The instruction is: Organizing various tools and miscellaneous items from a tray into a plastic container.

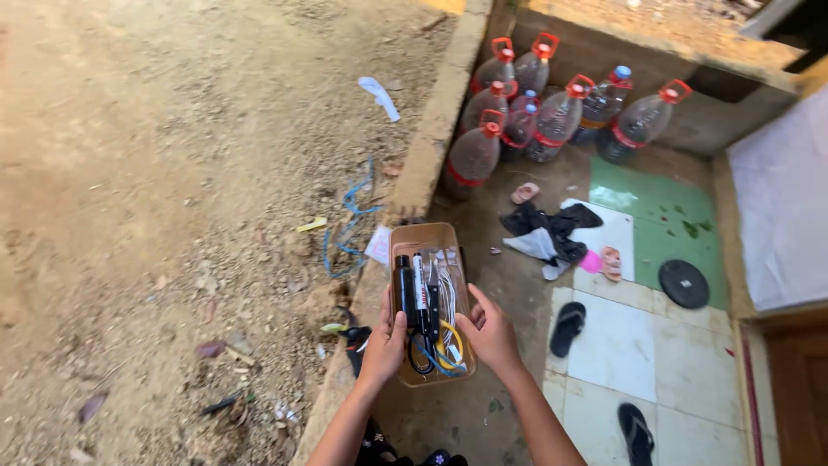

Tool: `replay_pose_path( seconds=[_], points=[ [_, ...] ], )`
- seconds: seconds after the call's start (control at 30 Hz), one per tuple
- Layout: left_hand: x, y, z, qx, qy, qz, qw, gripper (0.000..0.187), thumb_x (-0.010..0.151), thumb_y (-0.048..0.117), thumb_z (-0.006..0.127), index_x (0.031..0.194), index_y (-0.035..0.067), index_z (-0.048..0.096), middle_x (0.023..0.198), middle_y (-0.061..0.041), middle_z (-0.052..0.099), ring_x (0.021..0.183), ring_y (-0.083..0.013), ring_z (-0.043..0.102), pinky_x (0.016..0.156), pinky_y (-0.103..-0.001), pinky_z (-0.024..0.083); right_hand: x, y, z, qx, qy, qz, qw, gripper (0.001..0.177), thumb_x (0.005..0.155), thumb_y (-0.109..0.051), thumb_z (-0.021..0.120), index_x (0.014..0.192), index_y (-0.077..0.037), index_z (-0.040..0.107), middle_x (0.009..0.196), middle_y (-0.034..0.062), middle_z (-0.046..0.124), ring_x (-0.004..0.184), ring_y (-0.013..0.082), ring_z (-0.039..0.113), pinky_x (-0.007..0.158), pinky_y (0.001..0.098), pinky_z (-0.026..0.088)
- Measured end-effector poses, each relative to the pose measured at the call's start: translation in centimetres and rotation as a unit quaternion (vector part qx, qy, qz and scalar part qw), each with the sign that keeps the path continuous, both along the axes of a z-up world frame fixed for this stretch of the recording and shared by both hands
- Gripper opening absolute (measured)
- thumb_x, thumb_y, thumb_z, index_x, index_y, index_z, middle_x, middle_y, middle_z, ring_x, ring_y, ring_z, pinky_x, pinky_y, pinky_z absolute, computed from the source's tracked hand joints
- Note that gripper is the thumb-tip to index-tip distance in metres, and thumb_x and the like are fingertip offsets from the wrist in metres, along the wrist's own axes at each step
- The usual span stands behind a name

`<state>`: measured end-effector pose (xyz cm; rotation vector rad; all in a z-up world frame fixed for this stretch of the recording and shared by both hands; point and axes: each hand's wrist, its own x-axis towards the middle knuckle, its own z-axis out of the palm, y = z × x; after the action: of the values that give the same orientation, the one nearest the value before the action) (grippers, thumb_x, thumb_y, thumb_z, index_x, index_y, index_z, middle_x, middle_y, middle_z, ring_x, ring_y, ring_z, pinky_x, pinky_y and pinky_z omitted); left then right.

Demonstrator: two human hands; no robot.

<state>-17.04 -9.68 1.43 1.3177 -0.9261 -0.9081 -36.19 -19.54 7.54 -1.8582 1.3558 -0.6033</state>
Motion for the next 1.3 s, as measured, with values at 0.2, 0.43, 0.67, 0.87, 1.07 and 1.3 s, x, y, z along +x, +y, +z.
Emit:
replay_pose_path(
  seconds=[0.2, 0.43, 0.67, 0.87, 1.07, 1.3],
  points=[
    [4.8, 4.9, 2.6, 0.028, -0.033, 0.104, 0.994, 0.065, 0.105, 0.022, 0.047, 0.162, 0.009, 0.021, 0.163, -0.016, 0.041, 0.148, -0.0258, 0.041, 0.118, -0.035, 0.031, 9.4, 2.4, 1.0, -0.011, -0.086, 0.097, 0.992, 0.045, 0.078, -0.017, 0.080, 0.121, -0.005, 0.070, 0.087, 0.0042, 0.067, 0.065, 0.0128, 0.062, 0.061, 0.0291, 0.055],
    [6.6, 7.7, 2.5, 0.069, 0.017, 0.147, 0.987, 0.064, 0.104, 0.029, 0.046, 0.162, 0.016, 0.023, 0.146, -0.016, 0.059, 0.132, -0.0261, 0.059, 0.110, -0.037, 0.044, 16.4, 4.3, -2.7, -0.062, 0.056, 0.190, 0.978, 0.034, 0.081, -0.023, 0.080, 0.108, -0.004, 0.072, 0.096, 0.0137, 0.067, 0.086, 0.0299, 0.068, 0.076, 0.0409, 0.056],
    [8.4, 6.3, 1.2, 0.148, -0.065, 0.202, 0.966, 0.064, 0.104, 0.036, 0.045, 0.163, 0.024, 0.022, 0.133, -0.017, 0.059, 0.120, -0.0319, 0.061, 0.100, -0.040, 0.048, 20.3, 1.4, -4.7, -0.037, 0.099, 0.232, 0.967, 0.027, 0.079, -0.026, 0.077, 0.096, -0.005, 0.075, 0.100, 0.0171, 0.064, 0.094, 0.0346, 0.066, 0.082, 0.0445, 0.054],
    [10.4, 3.7, 0.7, 0.259, -0.066, 0.207, 0.941, 0.067, 0.101, 0.043, 0.044, 0.163, 0.036, 0.019, 0.112, -0.017, 0.061, 0.100, -0.0313, 0.067, 0.086, -0.043, 0.054, 23.7, -3.3, -9.7, 0.057, 0.099, 0.233, 0.966, 0.024, 0.078, -0.025, 0.077, 0.083, -0.002, 0.077, 0.082, 0.0127, 0.070, 0.075, 0.0233, 0.067, 0.070, 0.0363, 0.053],
    [12.2, 2.8, -2.2, 0.235, -0.086, 0.227, 0.941, 0.066, 0.103, 0.044, 0.043, 0.163, 0.032, 0.017, 0.112, -0.016, 0.061, 0.101, -0.0317, 0.065, 0.089, -0.043, 0.051, 22.9, -6.2, -8.8, 0.312, -0.089, 0.204, 0.924, 0.017, 0.089, -0.017, 0.072, 0.093, -0.001, 0.072, 0.076, -0.0010, 0.065, 0.065, 0.0073, 0.057, 0.058, 0.0252, 0.046],
    [16.3, 4.0, -3.0, 0.064, -0.088, 0.255, 0.961, 0.062, 0.112, 0.035, 0.045, 0.166, 0.016, 0.020, 0.150, -0.022, 0.053, 0.133, -0.0287, 0.054, 0.110, -0.045, 0.041, 18.5, -12.9, -12.8, 0.194, -0.166, 0.115, 0.960, 0.023, 0.086, -0.012, 0.078, 0.104, 0.000, 0.069, 0.087, -0.0003, 0.072, 0.075, 0.0069, 0.064, 0.066, 0.0243, 0.051]
  ],
)
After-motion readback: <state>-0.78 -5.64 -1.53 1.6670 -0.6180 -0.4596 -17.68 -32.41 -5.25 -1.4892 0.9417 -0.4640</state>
